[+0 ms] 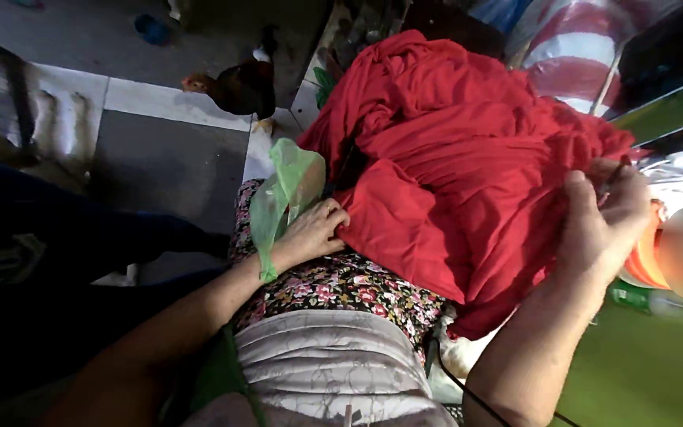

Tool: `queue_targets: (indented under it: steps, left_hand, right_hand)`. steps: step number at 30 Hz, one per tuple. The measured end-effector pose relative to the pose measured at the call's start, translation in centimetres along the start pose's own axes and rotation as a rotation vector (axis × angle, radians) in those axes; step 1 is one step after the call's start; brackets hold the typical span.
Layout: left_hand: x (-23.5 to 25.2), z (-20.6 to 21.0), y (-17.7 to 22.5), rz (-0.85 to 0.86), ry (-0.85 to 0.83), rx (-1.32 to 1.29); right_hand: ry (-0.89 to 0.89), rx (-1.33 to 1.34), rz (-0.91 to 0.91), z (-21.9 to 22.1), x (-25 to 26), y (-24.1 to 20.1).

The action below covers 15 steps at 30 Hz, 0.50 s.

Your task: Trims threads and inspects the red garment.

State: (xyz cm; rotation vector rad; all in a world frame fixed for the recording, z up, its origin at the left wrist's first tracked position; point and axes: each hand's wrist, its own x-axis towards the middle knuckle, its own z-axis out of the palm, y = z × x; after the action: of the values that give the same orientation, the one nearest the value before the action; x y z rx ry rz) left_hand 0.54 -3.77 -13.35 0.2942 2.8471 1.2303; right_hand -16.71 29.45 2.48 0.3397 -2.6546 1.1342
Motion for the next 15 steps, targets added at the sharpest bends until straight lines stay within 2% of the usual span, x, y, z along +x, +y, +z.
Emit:
queue_targets:
  steps: [2,4,8,9,12,15]
  left_hand:
    - [0.1,0.5,-0.2,0.053,0.059,-0.008]
    - [0.2,0.3,0.1,0.074,0.103,-0.023]
    - [0.6,-1.3,1.7,0.017,0.169,-0.121]
    - [0.8,-1.7,2.3,0.009,0.189,-0.134]
    - [1.9,-2.0,3.6,0.053,0.281,-0.078]
    - [3.0,-1.8,5.0,-0.014,0.274,-0.021]
  right_hand:
    - [0.127,-0.073,-0.124,0.0,-2.1,-2.3]
    - [0.079,-0.108,-0.195,1.6,-5.5,-5.4]
    - [-0.498,0.008,-0.265,9.0,-11.8,-6.6]
    - [-0.555,-0.016,-0.289,10.6,-12.6,-6.5]
    - [-0.487,0.016,-0.333,12.3,-13.1,-5.7]
    - [-0.338,0.063,-0.309,10.4,-11.6,-5.6]
